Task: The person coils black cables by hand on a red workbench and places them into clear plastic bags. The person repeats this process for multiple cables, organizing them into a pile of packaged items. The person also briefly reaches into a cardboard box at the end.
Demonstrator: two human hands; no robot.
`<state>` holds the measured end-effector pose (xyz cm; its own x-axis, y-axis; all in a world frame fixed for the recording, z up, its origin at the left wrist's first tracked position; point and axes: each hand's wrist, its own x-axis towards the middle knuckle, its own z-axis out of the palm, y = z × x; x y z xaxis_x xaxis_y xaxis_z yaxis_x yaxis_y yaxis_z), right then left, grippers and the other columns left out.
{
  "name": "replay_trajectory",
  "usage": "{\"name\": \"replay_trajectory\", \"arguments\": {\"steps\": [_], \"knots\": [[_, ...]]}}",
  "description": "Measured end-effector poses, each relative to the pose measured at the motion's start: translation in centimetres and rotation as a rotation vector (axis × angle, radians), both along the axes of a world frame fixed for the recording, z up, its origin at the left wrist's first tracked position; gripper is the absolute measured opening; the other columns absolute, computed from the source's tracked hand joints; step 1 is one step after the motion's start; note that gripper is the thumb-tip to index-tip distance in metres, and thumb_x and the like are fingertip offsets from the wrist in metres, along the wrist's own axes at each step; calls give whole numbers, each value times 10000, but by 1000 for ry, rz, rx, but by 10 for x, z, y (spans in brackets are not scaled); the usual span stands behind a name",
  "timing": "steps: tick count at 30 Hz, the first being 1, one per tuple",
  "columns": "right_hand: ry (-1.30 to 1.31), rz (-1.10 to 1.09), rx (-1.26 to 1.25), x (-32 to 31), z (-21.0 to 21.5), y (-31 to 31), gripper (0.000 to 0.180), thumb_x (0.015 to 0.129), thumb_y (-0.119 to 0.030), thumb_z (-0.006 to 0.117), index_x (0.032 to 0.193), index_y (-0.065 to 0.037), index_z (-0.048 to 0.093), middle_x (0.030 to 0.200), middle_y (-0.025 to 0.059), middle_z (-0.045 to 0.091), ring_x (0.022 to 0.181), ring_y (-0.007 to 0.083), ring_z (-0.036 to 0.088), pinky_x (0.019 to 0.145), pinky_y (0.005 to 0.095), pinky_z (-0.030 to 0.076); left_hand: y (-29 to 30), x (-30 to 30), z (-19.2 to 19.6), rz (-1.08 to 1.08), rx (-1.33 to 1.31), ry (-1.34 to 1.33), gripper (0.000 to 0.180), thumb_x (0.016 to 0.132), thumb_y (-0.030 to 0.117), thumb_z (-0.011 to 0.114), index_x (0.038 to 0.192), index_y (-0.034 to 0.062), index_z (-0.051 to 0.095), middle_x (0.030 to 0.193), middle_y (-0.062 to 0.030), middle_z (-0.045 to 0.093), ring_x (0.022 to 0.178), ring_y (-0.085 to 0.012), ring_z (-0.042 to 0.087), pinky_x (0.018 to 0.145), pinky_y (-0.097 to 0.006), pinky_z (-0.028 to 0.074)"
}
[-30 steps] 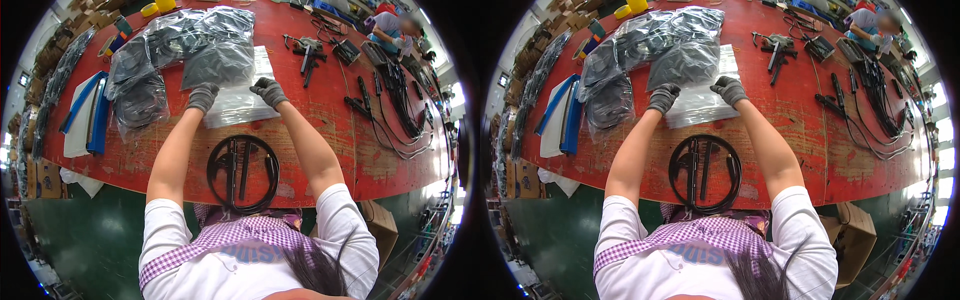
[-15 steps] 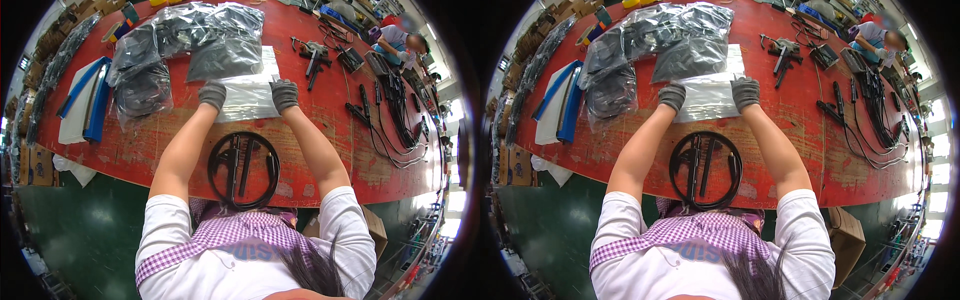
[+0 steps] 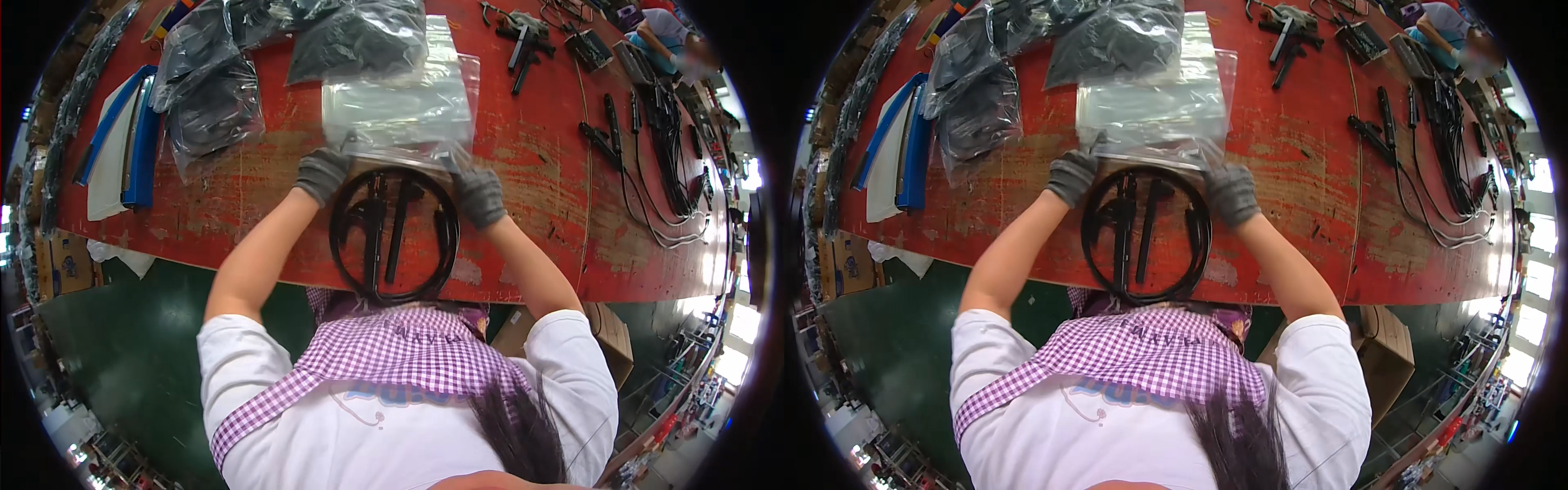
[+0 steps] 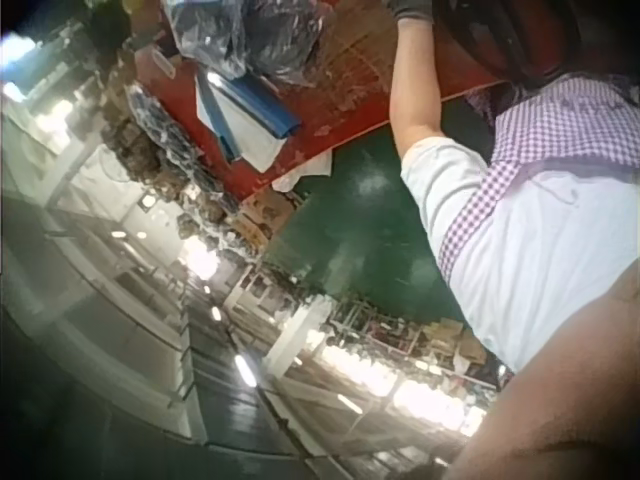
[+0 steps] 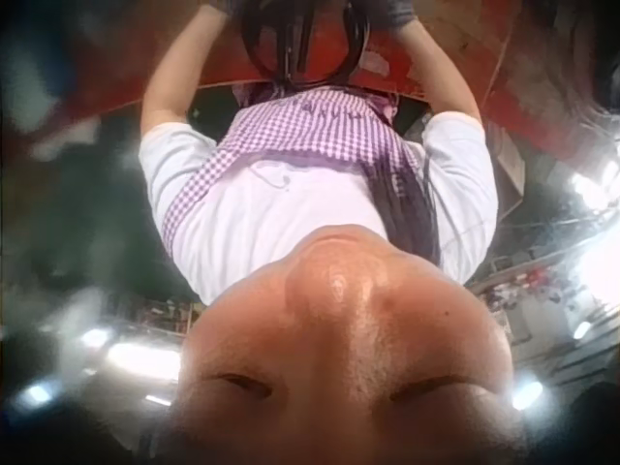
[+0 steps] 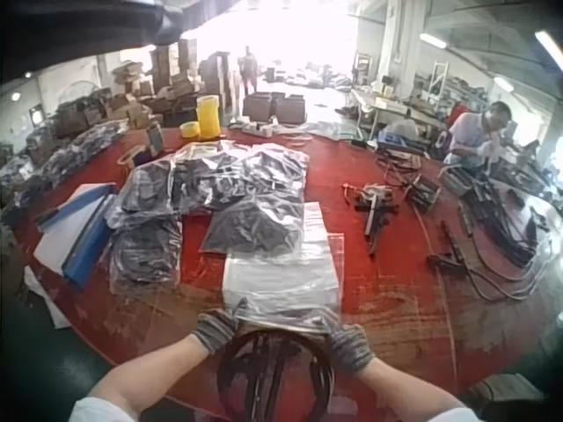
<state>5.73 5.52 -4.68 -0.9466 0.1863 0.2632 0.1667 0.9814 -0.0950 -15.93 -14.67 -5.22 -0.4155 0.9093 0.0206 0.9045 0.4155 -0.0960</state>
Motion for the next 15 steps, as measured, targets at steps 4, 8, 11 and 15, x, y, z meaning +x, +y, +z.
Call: {"name": "replay_trajectory", "arguments": {"steps": [4, 8, 11, 15], "knots": [[-456, 77, 72, 75, 1, -51, 605, 737, -190, 533, 1314, -163, 353, 746, 77, 540, 614, 196, 535, 515, 357, 384, -71, 33, -23, -220, 150, -104, 296, 822, 144, 415, 1093, 60, 503, 756, -95, 562, 553, -222, 552, 418, -352, 433], [-378, 175, -45, 129, -4, -107, 526, 807, -212, 462, 1322, -216, 357, 670, 49, 512, 580, 176, 507, 515, 339, 370, -126, 96, 7, -150, 190, -171, 239, 823, 131, 418, 1031, 55, 508, 734, -71, 491, 565, -195, 511, 434, -318, 434], [-424, 275, -71, 154, -18, -118, 412, 833, -252, 439, 1244, -247, 463, 606, 25, 514, 563, 172, 516, 512, 340, 378, -208, 154, -71, 40, 152, -415, 354, 818, 163, 506, 1162, 83, 507, 1043, -103, 580, 825, -245, 579, 651, -370, 469], [-547, 305, -387, 104, 72, -92, 483, 746, -210, 588, 1222, -220, 505, 577, 82, 537, 518, 251, 541, 507, 355, 442, -172, 150, 63, 197, 139, -682, 170, 794, 224, 598, 915, 108, 620, 691, -22, 621, 588, -213, 582, 562, -350, 484]]}}
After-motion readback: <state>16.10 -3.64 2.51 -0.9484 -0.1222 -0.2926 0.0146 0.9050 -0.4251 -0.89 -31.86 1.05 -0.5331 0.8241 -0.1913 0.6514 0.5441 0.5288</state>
